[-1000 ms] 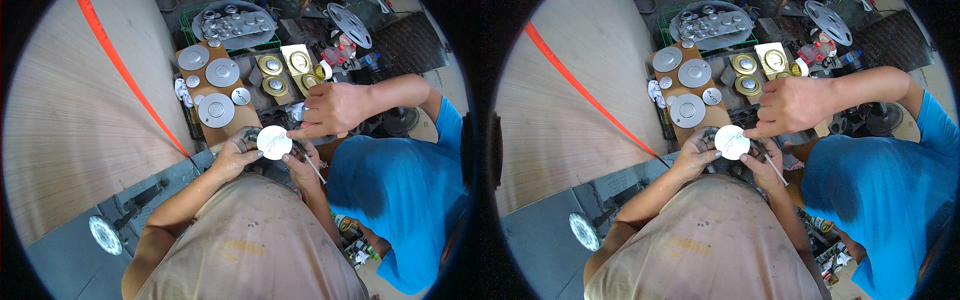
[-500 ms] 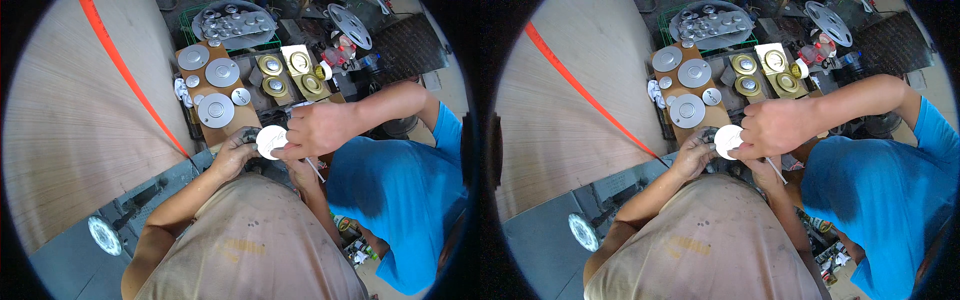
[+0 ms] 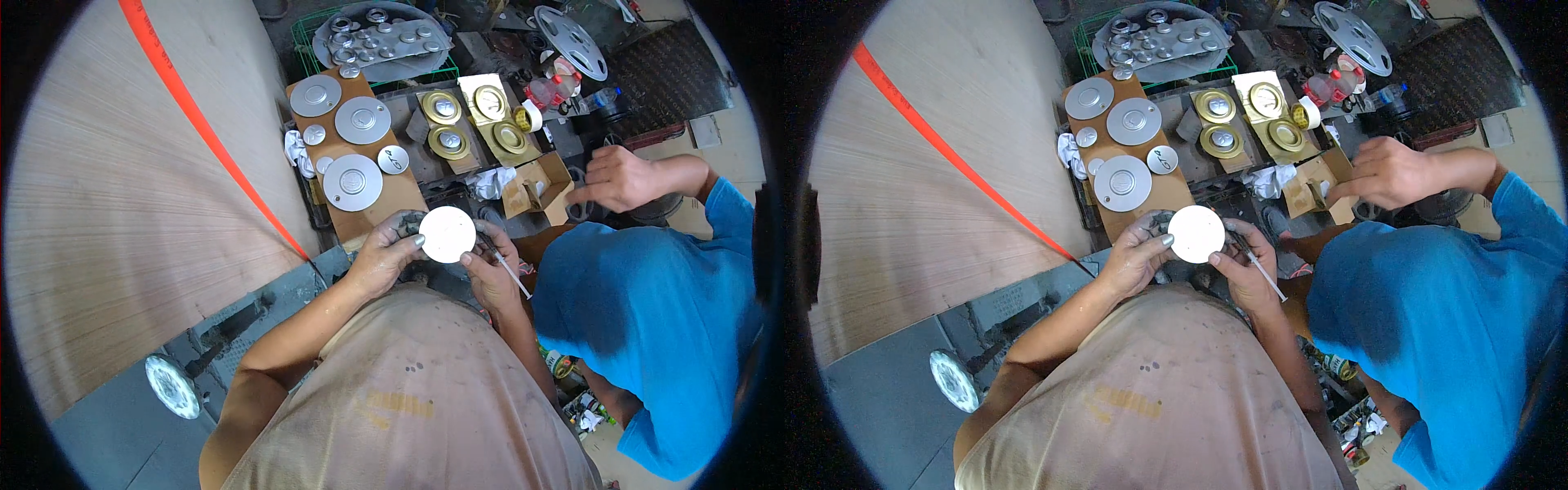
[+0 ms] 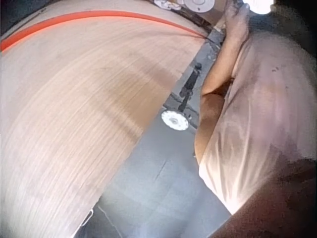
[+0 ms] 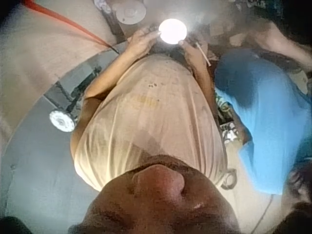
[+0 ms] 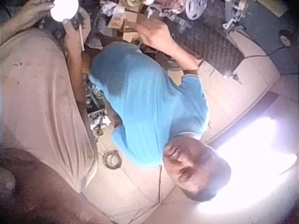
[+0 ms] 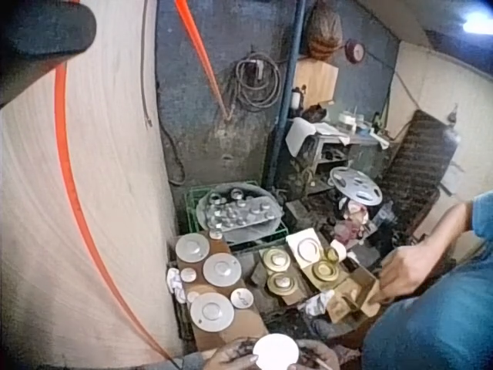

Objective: Detailed painting and resin application to wheel center caps at a workshop workbench.

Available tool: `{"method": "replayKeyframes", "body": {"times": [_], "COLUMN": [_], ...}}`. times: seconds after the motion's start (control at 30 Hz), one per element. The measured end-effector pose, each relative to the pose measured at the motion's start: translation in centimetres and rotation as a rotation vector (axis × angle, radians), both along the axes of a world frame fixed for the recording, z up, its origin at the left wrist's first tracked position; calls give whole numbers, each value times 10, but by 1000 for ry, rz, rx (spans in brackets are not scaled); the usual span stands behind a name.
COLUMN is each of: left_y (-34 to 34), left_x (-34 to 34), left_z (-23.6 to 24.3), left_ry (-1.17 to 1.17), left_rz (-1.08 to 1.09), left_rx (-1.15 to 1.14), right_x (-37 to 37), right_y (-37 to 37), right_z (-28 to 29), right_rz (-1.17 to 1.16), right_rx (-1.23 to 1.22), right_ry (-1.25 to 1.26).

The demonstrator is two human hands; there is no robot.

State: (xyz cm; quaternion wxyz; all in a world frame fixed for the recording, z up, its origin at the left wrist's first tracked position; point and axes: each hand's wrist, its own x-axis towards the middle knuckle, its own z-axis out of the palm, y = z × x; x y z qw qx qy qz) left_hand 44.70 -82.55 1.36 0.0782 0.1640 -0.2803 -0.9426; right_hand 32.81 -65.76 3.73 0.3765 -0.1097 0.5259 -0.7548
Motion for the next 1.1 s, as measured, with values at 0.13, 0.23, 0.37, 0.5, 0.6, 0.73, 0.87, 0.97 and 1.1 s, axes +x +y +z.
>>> {"method": "replayKeyframes", "body": {"times": [0.13, 0.23, 0.37, 0.5, 0.6, 0.73, 0.87, 0.97, 1.1], "left_y": [2, 4, 7, 9, 10, 11, 11, 17, 17], "left_x": [-3, -3, -2, -2, -6, -12, -12, -10, -11], "left_z": [-5, -7, -7, -6, -9, -14, -6, -8, -5], "left_ry": [7, -2, -23, -49, -52, -34, 53, -24, 14], "left_rz": [18, 24, 26, 11, 18, 28, -13, 2, -2], "left_rx": [-105, -243, -211, -163, -87, -23, -299, -198, -122], "right_x": [-2, -1, 1, 1, 0, -4, -4, -2, 1], "right_y": [0, 1, 0, 2, 1, -1, -2, 3, 5], "right_z": [-2, -1, 0, 1, -3, -3, 5, 1, 4], "right_rz": [-13, -20, -27, -8, -25, -59, -65, -74, -71], "right_rx": [17, 40, 31, 34, 51, 114, 82, 128, 87], "right_ry": [20, 15, 36, 84, 107, 151, 136, 166, 139]}}
